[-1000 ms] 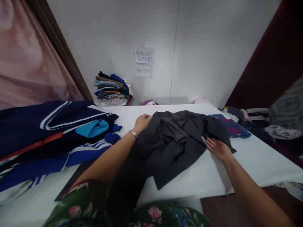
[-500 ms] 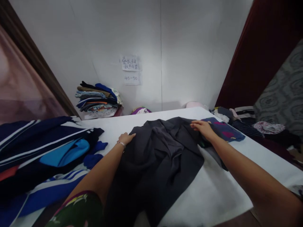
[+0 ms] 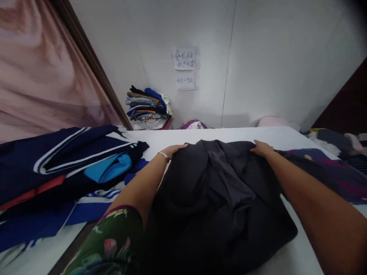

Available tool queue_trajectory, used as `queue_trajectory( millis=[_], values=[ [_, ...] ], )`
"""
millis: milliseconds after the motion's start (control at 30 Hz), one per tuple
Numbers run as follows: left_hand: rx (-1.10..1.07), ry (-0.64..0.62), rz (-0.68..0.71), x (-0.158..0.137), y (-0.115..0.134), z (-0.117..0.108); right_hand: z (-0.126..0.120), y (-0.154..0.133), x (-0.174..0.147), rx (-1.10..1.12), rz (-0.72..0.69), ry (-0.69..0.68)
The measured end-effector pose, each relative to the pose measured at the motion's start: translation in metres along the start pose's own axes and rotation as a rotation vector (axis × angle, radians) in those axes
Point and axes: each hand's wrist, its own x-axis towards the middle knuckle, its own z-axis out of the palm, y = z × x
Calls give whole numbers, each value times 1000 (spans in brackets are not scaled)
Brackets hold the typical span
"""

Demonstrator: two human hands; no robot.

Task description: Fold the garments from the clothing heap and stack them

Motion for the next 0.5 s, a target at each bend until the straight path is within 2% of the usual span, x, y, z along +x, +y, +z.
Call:
queue_trajectory(
  millis=[67, 100, 267, 400, 500],
  values=[
    [-26, -84, -47, -3, 5, 0, -2, 2, 3, -67, -32, -32],
    [7, -77, -59, -5, 7, 2, -6, 1, 3, -70, -53, -35],
    [240, 215, 20, -19, 24, 7, -42, -8, -14, -6, -124, 84],
    [187, 313, 118, -48, 43, -7, -87, -4, -37, 52, -112, 186],
    [104, 393, 238, -83, 57, -30, -122, 5, -60, 310, -22, 272]
  ],
)
